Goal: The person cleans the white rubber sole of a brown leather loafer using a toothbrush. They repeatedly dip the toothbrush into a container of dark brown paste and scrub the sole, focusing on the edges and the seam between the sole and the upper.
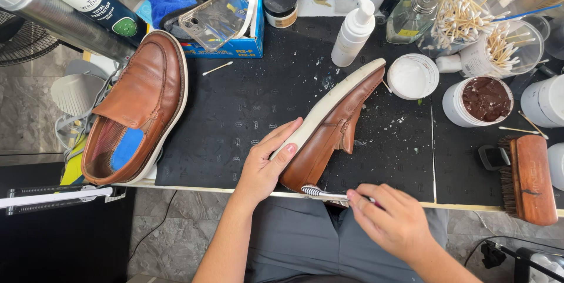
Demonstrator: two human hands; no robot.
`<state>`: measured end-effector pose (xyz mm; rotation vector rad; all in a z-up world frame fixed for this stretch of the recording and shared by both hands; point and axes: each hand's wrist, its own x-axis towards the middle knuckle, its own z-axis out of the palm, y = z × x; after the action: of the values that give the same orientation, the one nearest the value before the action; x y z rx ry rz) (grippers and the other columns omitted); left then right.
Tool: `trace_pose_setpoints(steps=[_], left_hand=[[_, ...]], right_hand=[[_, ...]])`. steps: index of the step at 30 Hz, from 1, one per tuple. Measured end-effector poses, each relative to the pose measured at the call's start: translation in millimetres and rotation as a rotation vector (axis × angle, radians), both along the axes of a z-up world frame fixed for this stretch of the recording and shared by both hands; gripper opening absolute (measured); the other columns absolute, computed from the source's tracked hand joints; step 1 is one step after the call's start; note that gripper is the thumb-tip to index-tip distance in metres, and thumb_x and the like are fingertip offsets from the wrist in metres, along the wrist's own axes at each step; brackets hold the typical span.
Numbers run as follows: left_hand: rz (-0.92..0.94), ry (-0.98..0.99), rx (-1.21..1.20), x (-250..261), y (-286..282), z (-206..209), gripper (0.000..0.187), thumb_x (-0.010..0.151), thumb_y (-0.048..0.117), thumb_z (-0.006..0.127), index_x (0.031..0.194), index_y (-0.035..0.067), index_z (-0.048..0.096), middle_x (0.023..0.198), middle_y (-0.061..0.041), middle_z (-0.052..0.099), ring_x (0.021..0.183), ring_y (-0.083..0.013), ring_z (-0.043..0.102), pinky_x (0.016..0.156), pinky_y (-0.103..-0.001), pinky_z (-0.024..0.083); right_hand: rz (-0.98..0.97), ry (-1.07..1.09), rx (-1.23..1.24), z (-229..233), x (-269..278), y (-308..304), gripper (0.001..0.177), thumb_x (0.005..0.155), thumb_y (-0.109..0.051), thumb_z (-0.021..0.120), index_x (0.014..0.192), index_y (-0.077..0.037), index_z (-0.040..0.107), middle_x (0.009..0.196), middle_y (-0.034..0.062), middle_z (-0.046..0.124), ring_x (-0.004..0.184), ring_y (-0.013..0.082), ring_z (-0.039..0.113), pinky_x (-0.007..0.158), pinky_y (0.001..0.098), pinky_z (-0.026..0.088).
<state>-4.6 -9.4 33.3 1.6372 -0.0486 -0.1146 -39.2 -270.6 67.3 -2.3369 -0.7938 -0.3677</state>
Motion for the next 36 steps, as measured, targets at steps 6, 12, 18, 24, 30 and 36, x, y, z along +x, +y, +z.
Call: trace_pose_setpoints(steps=[6, 12, 18, 24, 30, 36], left_hand=[[-0.002, 0.033, -0.015, -1, 0, -2, 0.049, 0.101, 0.035, 0.060, 0.143, 0.010, 0.061, 0.149, -0.012, 0.062, 0.140, -0.0259, 0.057, 0.117, -0.037, 0.041], [-0.010, 0.021, -0.006, 0, 1, 2, 0.049, 0.102, 0.035, 0.060, 0.143, 0.010, 0.061, 0.148, -0.012, 0.062, 0.139, -0.0251, 0.057, 0.117, -0.036, 0.040], [-0.014, 0.035, -0.021, -1, 1, 0, 0.050, 0.102, 0.036, 0.060, 0.144, 0.010, 0.061, 0.147, -0.012, 0.062, 0.138, -0.0247, 0.057, 0.116, -0.036, 0.040], [-0.006, 0.057, 0.001, 1, 0, -2, 0.052, 0.100, 0.040, 0.060, 0.143, 0.011, 0.062, 0.147, -0.011, 0.062, 0.139, -0.0250, 0.057, 0.117, -0.037, 0.040], [0.000, 0.073, -0.004, 1, -1, -2, 0.052, 0.100, 0.040, 0.060, 0.143, 0.011, 0.062, 0.148, -0.011, 0.061, 0.140, -0.0256, 0.056, 0.117, -0.037, 0.039], [-0.002, 0.056, -0.009, -1, 0, -3, 0.051, 0.101, 0.039, 0.060, 0.143, 0.010, 0.062, 0.147, -0.011, 0.062, 0.138, -0.0251, 0.057, 0.117, -0.037, 0.039]], right_hand=[[-0.108, -0.025, 0.035, 0, 12, -6, 0.015, 0.082, -0.001, 0.078, 0.096, -0.001, 0.073, 0.094, 0.0084, 0.069, 0.069, 0.0183, 0.065, 0.057, 0.0300, 0.053], [0.050, -0.073, 0.014, 0, 16, -10, 0.015, 0.077, -0.002, 0.079, 0.090, -0.003, 0.073, 0.089, 0.0075, 0.070, 0.065, 0.0191, 0.065, 0.056, 0.0315, 0.053], [0.023, -0.024, 0.048, -11, 23, -19, 0.012, 0.079, -0.001, 0.081, 0.085, -0.003, 0.070, 0.092, 0.0078, 0.071, 0.064, 0.0183, 0.064, 0.056, 0.0308, 0.052], [-0.047, -0.011, 0.101, -16, 23, -20, 0.015, 0.079, -0.001, 0.080, 0.092, -0.002, 0.072, 0.095, 0.0088, 0.071, 0.068, 0.0187, 0.066, 0.057, 0.0291, 0.053], [0.066, -0.042, 0.079, -15, 25, -21, 0.017, 0.075, -0.001, 0.079, 0.091, -0.002, 0.073, 0.091, 0.0076, 0.070, 0.066, 0.0196, 0.065, 0.056, 0.0309, 0.053], [0.056, 0.016, 0.071, -16, 22, -21, 0.014, 0.076, -0.002, 0.081, 0.087, -0.003, 0.073, 0.089, 0.0070, 0.071, 0.065, 0.0196, 0.066, 0.056, 0.0311, 0.053]])
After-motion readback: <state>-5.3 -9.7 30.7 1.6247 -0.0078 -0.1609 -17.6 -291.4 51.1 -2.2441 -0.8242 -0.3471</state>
